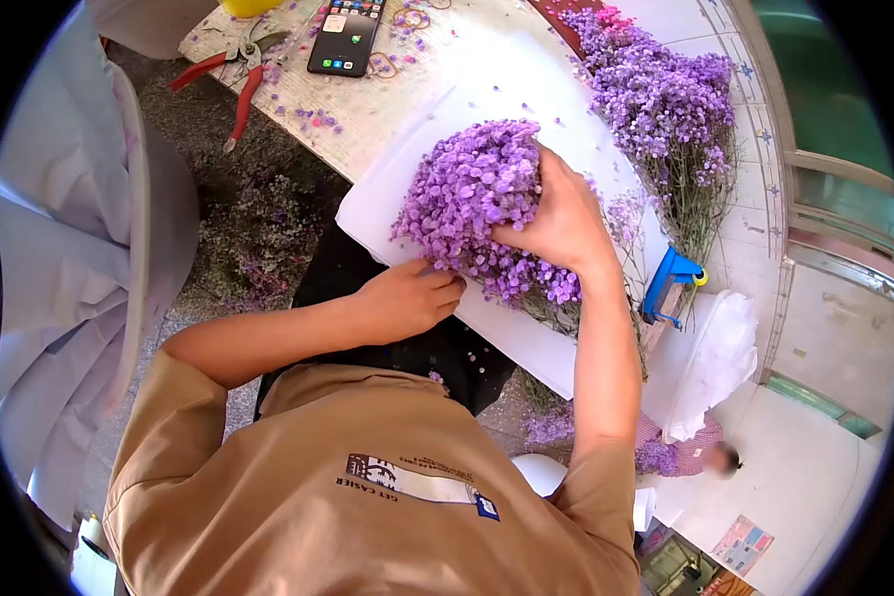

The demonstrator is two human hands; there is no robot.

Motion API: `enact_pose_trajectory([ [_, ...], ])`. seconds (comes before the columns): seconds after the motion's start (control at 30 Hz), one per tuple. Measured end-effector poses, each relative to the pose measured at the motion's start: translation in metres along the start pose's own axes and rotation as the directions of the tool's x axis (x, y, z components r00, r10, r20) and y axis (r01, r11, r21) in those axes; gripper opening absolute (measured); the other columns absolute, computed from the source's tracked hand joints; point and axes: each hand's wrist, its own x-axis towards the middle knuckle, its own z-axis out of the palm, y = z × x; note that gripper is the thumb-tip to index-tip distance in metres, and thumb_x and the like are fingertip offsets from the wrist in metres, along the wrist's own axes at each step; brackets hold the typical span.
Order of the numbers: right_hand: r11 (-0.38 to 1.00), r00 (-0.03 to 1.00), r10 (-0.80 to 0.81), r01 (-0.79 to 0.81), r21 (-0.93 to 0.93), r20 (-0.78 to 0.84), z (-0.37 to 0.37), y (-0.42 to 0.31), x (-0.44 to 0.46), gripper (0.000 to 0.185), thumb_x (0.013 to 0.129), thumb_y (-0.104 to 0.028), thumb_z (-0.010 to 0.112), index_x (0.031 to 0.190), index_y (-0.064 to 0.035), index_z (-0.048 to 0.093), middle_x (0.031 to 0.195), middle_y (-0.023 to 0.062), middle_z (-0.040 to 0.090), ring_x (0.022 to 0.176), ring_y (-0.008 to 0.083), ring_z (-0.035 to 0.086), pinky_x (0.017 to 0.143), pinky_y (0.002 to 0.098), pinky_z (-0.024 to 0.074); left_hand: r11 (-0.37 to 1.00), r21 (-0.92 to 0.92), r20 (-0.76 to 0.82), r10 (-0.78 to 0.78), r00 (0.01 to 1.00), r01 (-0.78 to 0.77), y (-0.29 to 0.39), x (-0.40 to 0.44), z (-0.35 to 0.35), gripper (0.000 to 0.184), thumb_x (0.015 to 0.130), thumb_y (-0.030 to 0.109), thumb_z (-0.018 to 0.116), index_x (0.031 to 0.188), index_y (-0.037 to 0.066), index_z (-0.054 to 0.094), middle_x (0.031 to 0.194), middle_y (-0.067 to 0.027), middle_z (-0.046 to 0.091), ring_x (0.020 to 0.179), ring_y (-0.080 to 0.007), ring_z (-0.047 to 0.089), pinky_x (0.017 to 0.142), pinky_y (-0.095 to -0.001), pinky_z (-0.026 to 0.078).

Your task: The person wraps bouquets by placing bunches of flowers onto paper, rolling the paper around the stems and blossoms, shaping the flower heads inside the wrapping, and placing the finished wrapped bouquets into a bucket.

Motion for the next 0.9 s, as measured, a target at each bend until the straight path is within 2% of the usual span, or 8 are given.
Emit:
enact_pose_trajectory([
  [0.17,1.0,1.0,0.015,-0.015,0.014,0.019,0.026,0.014,0.011,0.098,0.058,-0.026,0.094,0.141,0.0032,0.051,0.124,0.0241,0.067,0.118,0.0403,0.064,0.103,0.0445,0.0516,1.0,0.002,0.021,0.024,0.999,-0.024,-0.012,0.002,-0.003,0.027,0.086,0.02,0.061,0.107,0.008,0.072,0.125,-0.0027,0.066,0.116,-0.0178,0.058,0.096,-0.0339,0.046],
  [0.3,0.957,0.997,0.073,-0.081,-0.278,-0.038,0.043,-0.016,-0.009,0.109,0.059,-0.032,0.096,0.145,0.0077,0.043,0.131,0.0261,0.06,0.122,0.042,0.059,0.105,0.0465,0.0485,0.999,-0.041,0.001,0.022,1.0,-0.022,-0.011,0.002,0.006,0.03,0.086,0.019,0.061,0.111,0.007,0.071,0.123,-0.0026,0.066,0.114,-0.0177,0.059,0.091,-0.0344,0.049],
  [0.4,0.871,0.979,-0.069,-0.034,-0.489,-0.191,0.061,-0.025,-0.025,0.109,0.061,-0.037,0.094,0.144,0.012,0.043,0.134,0.0259,0.058,0.125,0.042,0.056,0.108,0.0477,0.0458,0.999,-0.019,-0.089,0.04,0.995,-0.042,-0.013,0.005,0.015,0.026,0.084,0.019,0.062,0.104,0.007,0.072,0.114,-0.0019,0.065,0.113,-0.0185,0.059,0.092,-0.0361,0.049],
  [0.57,0.982,0.994,0.103,-0.105,-0.16,-0.022,0.028,0.014,0.01,0.1,0.059,-0.033,0.094,0.141,0.0049,0.05,0.128,0.0224,0.064,0.121,0.0386,0.061,0.106,0.0429,0.049,1.0,-0.021,-0.09,0.019,0.996,-0.021,-0.014,0.012,0.003,0.019,0.081,0.018,0.063,0.093,0.008,0.074,0.103,-0.0012,0.065,0.109,-0.0192,0.06,0.093,-0.0374,0.048],
  [0.63,0.977,0.975,0.142,-0.166,0.134,0.174,0.018,0.024,0.023,0.093,0.058,-0.03,0.093,0.137,0.0015,0.055,0.124,0.0223,0.068,0.115,0.037,0.066,0.103,0.0406,0.0519,0.999,-0.043,-0.046,0.03,0.998,-0.032,-0.018,0.016,-0.003,0.017,0.081,0.018,0.063,0.089,0.008,0.074,0.101,-0.0013,0.065,0.108,-0.0191,0.06,0.093,-0.0374,0.048],
  [0.77,0.975,0.965,0.186,-0.204,0.084,0.187,0.017,0.019,0.023,0.091,0.059,-0.016,0.092,0.141,-0.0006,0.054,0.123,0.0157,0.072,0.114,0.0253,0.068,0.104,0.036,0.0509,0.998,-0.038,0.028,0.054,0.998,-0.053,-0.017,0.017,-0.007,0.024,0.083,0.016,0.062,0.102,0.004,0.071,0.114,-0.0035,0.066,0.112,-0.0199,0.061,0.081,-0.0371,0.053],
  [0.8,0.978,0.975,0.135,-0.16,0.134,0.178,0.017,0.013,0.016,0.096,0.056,-0.028,0.094,0.138,0.0018,0.055,0.125,0.0257,0.067,0.116,0.0387,0.066,0.103,0.0413,0.0518,0.998,-0.066,0.048,0.025,0.999,-0.022,-0.013,0.015,-0.007,0.024,0.083,0.016,0.062,0.101,0.004,0.071,0.113,-0.0034,0.066,0.11,-0.02,0.062,0.081,-0.0366,0.054],
  [0.9,0.999,0.993,-0.028,0.025,0.022,0.117,0.031,0.013,-0.008,0.104,0.056,-0.028,0.094,0.144,0.0015,0.05,0.131,0.0267,0.063,0.122,0.0406,0.062,0.107,0.0427,0.0494,0.995,-0.101,-0.113,-0.037,0.993,0.026,0.003,0.007,0.003,0.017,0.08,0.017,0.063,0.087,0.007,0.074,0.102,-0.0046,0.067,0.105,-0.0221,0.064,0.082,-0.0381,0.055],
])
